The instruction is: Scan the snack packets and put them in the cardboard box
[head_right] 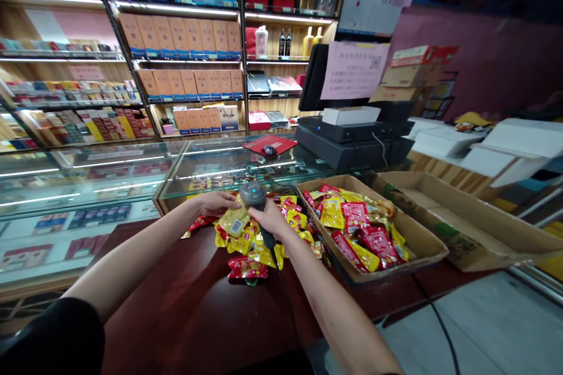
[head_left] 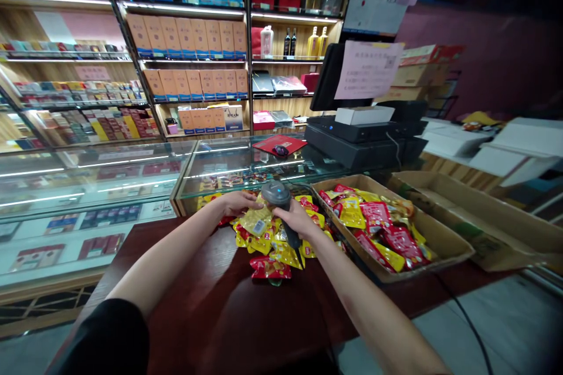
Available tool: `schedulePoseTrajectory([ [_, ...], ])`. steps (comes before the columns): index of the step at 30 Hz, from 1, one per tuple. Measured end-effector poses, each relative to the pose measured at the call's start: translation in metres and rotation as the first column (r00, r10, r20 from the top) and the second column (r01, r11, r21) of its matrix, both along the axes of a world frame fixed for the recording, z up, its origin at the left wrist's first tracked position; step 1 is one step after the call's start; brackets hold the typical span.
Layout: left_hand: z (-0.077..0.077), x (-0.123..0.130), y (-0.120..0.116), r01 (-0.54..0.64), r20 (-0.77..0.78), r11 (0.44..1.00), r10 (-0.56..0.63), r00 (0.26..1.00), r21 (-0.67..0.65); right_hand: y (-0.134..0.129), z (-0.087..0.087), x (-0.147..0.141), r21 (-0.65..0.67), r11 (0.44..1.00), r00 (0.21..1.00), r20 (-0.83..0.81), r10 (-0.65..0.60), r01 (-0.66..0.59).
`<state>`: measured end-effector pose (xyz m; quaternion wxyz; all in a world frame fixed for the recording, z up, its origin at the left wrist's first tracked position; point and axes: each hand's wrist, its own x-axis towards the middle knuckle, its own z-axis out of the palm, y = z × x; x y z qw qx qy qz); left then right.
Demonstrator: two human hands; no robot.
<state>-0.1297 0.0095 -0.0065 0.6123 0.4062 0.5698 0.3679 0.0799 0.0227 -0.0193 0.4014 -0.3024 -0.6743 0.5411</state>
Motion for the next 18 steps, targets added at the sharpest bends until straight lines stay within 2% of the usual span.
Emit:
schedulePoseTrajectory([
  [2, 0.002, -0.002, 0.006, -0.036, 0.031, 0.999, 0.037, 0.999, -0.020, -0.004, 0.003, -0.001, 0.011, 0.996, 0.996, 0.008, -0.089, 0.089],
  [4, 0.004, -0.006, 0.014, -0.119, 0.097, 0.993, 0.118, 0.988, -0.003, -0.012, 0.002, -0.003, -0.041, 0.984, 0.985, 0.000, -0.173, 0.173],
  [7, 0.008, -0.010, 0.023, -0.259, 0.167, 0.964, 0.247, 0.955, 0.054, -0.028, -0.007, -0.007, -0.251, 0.961, 0.991, -0.036, -0.130, 0.117],
  [10, 0.010, -0.011, 0.025, -0.310, 0.186, 0.947, 0.291, 0.939, 0.082, -0.044, -0.021, -0.012, -0.394, 0.918, 0.998, -0.008, -0.056, 0.049],
  [14, 0.008, -0.010, 0.024, -0.302, 0.181, 0.951, 0.284, 0.941, 0.075, -0.052, -0.034, -0.017, -0.394, 0.915, 0.997, 0.035, -0.075, 0.083],
  [18, 0.005, -0.010, 0.023, -0.296, 0.182, 0.954, 0.282, 0.942, 0.054, -0.053, -0.033, -0.019, -0.374, 0.923, 0.995, 0.056, -0.080, 0.095],
])
